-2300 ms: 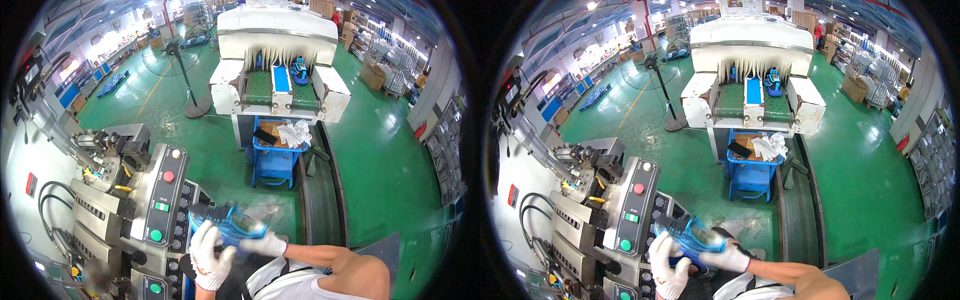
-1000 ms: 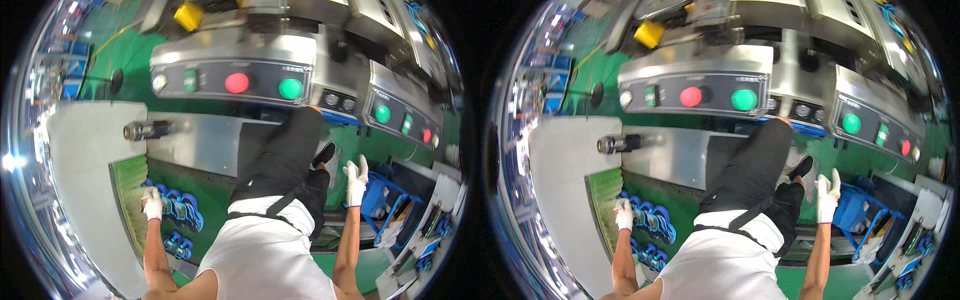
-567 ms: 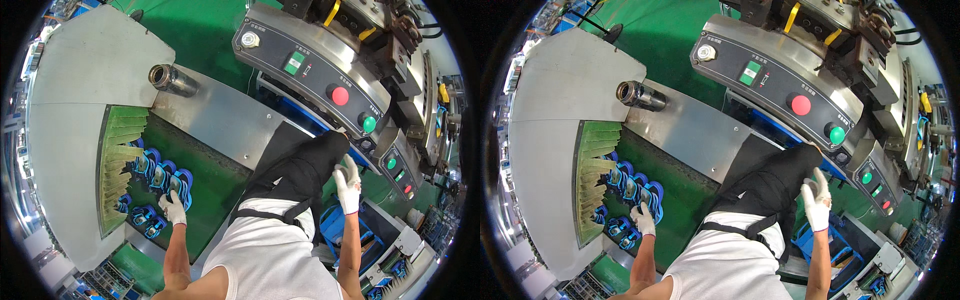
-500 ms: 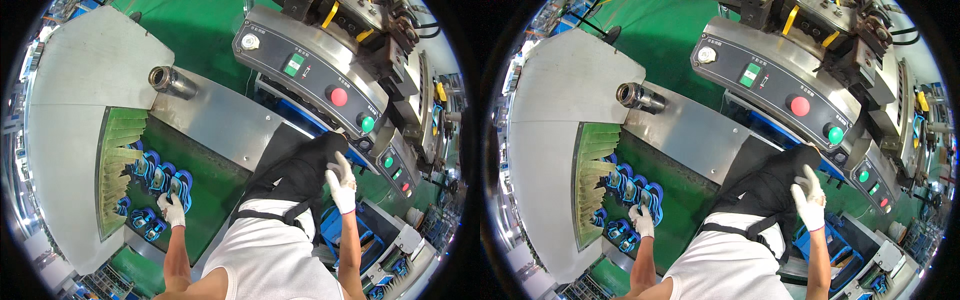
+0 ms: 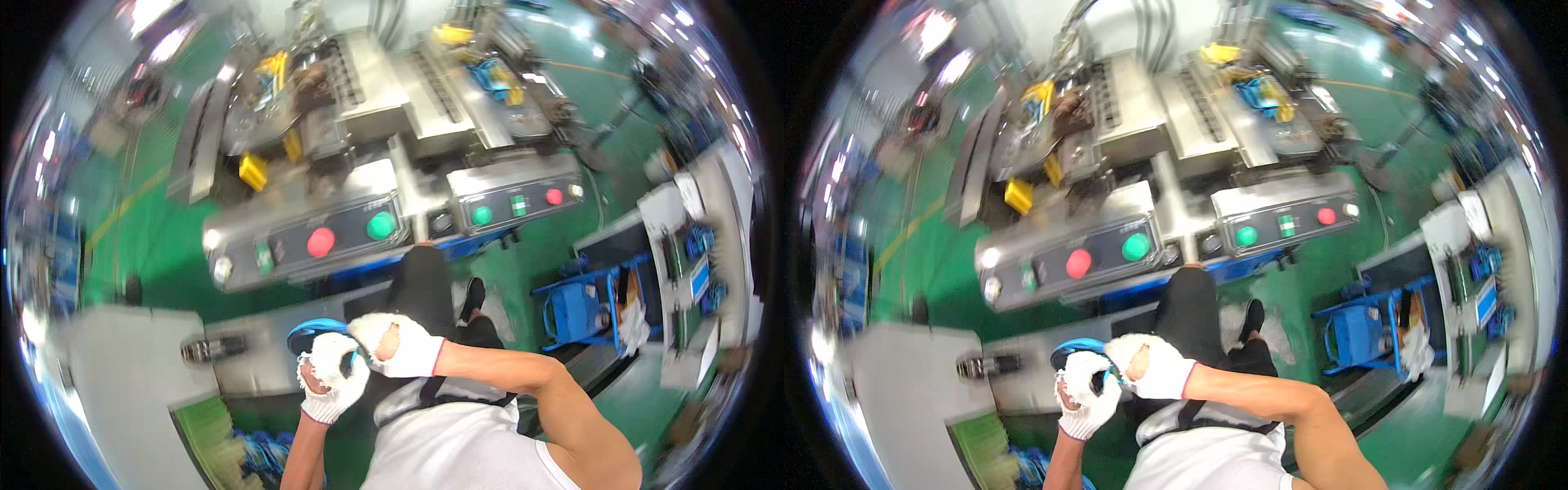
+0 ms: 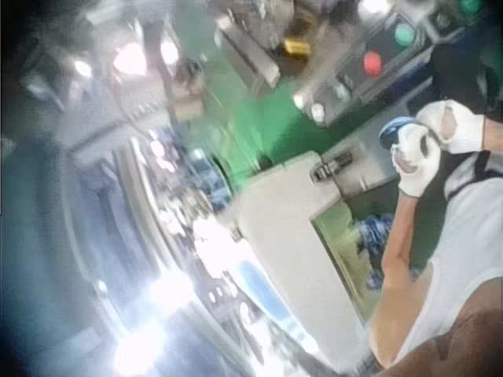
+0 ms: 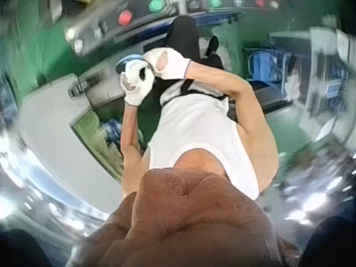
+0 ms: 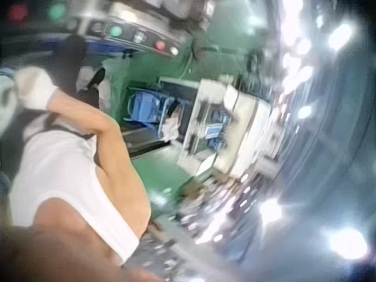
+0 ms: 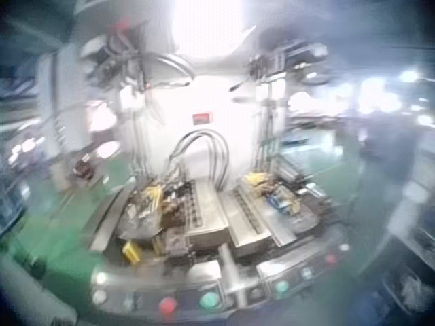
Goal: The person places shoes into a sole-pressing machine, operates the machine using buttons, and moves the pressed shoes onto a conveyor belt.
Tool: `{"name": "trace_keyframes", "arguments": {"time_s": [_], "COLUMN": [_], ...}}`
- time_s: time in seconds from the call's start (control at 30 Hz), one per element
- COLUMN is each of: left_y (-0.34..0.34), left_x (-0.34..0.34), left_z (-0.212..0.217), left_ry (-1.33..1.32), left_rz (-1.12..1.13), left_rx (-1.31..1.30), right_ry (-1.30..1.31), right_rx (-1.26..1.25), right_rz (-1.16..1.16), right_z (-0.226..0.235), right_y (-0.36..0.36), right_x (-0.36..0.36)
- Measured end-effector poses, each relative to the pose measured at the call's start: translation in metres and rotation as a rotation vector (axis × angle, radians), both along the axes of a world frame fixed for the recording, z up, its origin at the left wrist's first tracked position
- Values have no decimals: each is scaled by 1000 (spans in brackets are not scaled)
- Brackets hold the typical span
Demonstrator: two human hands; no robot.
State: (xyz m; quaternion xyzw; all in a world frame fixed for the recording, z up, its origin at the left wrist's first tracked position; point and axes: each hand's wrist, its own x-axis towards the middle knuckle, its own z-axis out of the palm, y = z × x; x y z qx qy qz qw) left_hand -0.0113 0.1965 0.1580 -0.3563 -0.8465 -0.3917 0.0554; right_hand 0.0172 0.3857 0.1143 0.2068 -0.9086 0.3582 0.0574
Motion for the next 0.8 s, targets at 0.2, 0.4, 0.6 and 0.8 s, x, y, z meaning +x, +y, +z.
{"name": "trace_keyframes", "arguments": {"time_s": [0.2,0.4,0.6,0.8], "left_y": [159,332,493,623], "left_x": [-57,-136,-248,-303], "left_z": [94,98,55,18], "left_ry": [202,356,105,123], "left_rz": [-506,-410,-270,-126], "left_rx": [-40,68,-54,-165], "right_ry": [-492,-395,-356,-453], "right_rx": [-432,-1226,-1432,-1381], "right_rz": [-548,-950,-1374,-1744], "right_z": [42,8,-55,-106], "right_y": [140,174,189,195], "right_x": [92,211,242,255]}}
